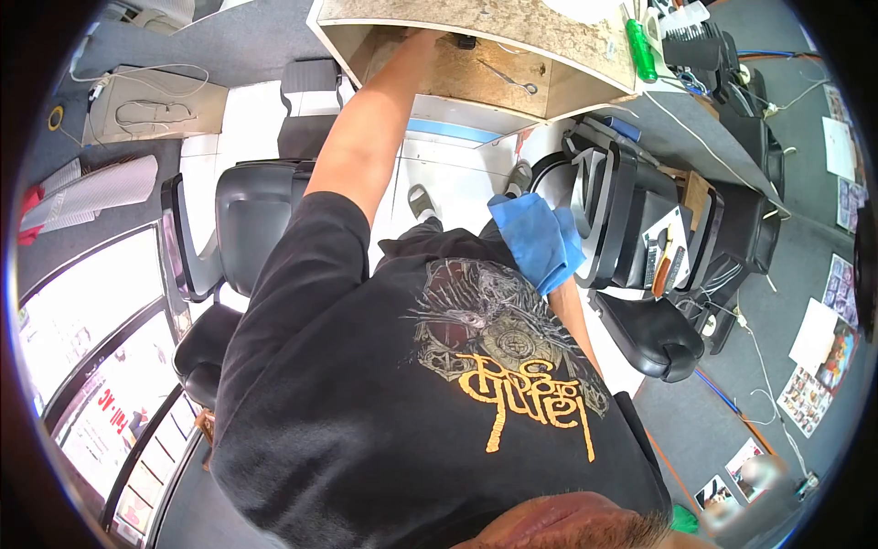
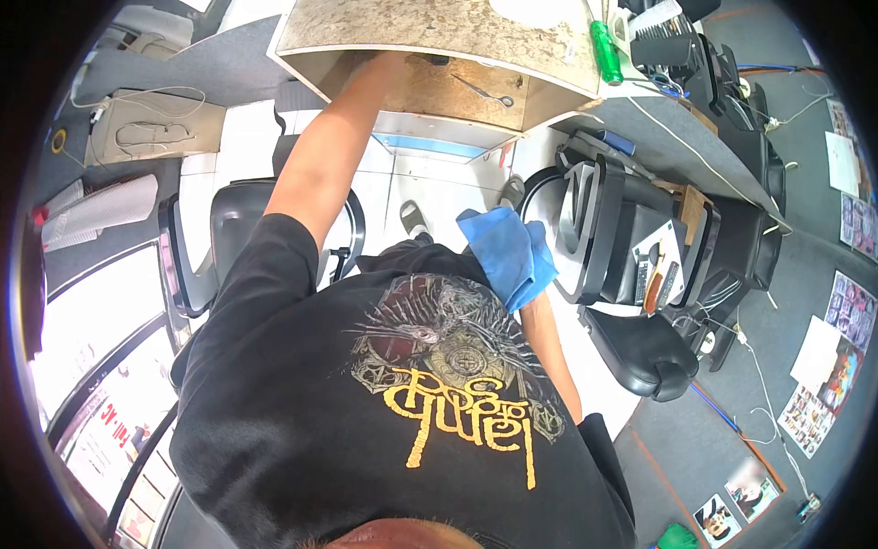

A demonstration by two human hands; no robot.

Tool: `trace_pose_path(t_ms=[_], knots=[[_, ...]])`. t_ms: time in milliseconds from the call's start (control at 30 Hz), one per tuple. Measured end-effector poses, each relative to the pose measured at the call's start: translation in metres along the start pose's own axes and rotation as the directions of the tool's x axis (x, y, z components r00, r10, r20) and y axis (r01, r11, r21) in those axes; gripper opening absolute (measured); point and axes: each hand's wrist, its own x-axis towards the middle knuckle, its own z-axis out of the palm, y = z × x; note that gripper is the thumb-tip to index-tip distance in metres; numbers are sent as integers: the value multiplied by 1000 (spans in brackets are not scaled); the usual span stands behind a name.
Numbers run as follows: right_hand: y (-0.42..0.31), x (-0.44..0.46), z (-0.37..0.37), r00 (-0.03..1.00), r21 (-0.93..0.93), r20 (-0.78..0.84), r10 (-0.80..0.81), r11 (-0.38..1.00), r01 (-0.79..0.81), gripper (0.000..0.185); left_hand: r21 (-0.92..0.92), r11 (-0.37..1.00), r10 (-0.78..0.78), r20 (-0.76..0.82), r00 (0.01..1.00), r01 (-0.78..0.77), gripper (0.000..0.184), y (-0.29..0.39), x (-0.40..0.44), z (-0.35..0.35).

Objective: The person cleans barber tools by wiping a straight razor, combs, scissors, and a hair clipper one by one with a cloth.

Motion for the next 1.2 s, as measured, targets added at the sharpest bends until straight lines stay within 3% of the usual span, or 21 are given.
trace_pose_path(t_ms=[167, 233, 267, 333, 400, 433, 500, 567, 633, 667, 733, 800, 833, 867, 900, 967, 1067, 1167, 1200], knots=[[1, 13, -3, 1000, 174, -1, 25, 984, -25, 73, -159, 987, -28, 1, 1000, 27, 46, -16, -7, -9], [2, 21, 1, 999, 250, -8, 43, 967, -40, 72, -376, 923, -82, 30, 996, 88, 47, -29, -18, -12], [1, 27, 2, 998, 296, -17, 64, 954, -56, 71, -538, 830, -122, 79, 989, 145, 47, -40, -30, -15], [2, 37, 10, 997, 312, -28, 73, 948, -60, 70, -866, 371, -143, 303, 942, 335, 62, -55, -60, -30], [3, 52, 17, 997, 236, -32, 72, 970, -63, 69, -892, 244, -158, 349, 924, 379, 61, -40, -120, -78], [5, 59, 20, 999, 84, -13, 46, 995, -44, 71, -880, 155, -146, 429, 892, 448, 57, -26, -153, -111], [9, 74, 30, 999, -222, 34, -1, 975, 9, 76, -872, 144, -111, 456, 883, 468, 48, -30, -203, -130], [13, 84, 65, 998, -255, -49, -29, 967, 15, 79, -857, 85, -138, 495, 858, 508, 41, -21, -247, -154], [12, 102, 87, 999, -220, -42, 15, 975, -24, 81, -844, -97, -182, 536, 824, 527, 50, -17, -283, -166], [12, 112, 94, 996, -175, 82, 21, 985, -7, 81, -832, -98, -162, 554, 816, 546, 63, -21, -297, -164], [19, 127, 110, 946, -76, 322, 13, 997, 12, 80, -826, -67, -143, 563, 814, 559, 70, -13, -316, -174], [39, 133, 135, 963, -338, 268, -9, 935, 103, 78, -822, -1, -138, 564, 814, 570, 73, -6, -327, -180], [55, 140, 146, 968, -463, 248, -26, 875, 142, 78, -794, 27, -136, 599, 789, 608, 68, -5, -331, -182], [70, 147, 148, 843, -816, 534, -66, 221, 534, 65, -852, 285, -237, 382, 893, 440, 63, -5, -338, -167], [85, 153, 151, 634, -563, 767, -98, -578, 591, 54, -803, 536, -268, 131, 955, 261, 59, -4, -344, -152], [98, 145, 162, 601, -536, 788, -133, -630, 562, 50, -758, 560, -231, 247, 941, 336, 57, 0, -342, -181], [99, 135, 172, 649, -567, 752, -116, -617, 547, 40, -694, 632, -174, 306, 936, 345, 59, 3, -348, -203], [92, 131, 179, 746, -601, 659, -101, -666, 441, 33, -700, 557, -210, 403, 891, 448, 57, 6, -354, -202], [92, 132, 177, 694, -576, 708, -131, -675, 461, 32, -671, 631, -184, 357, 916, 389, 56, 10, -354, -207]])
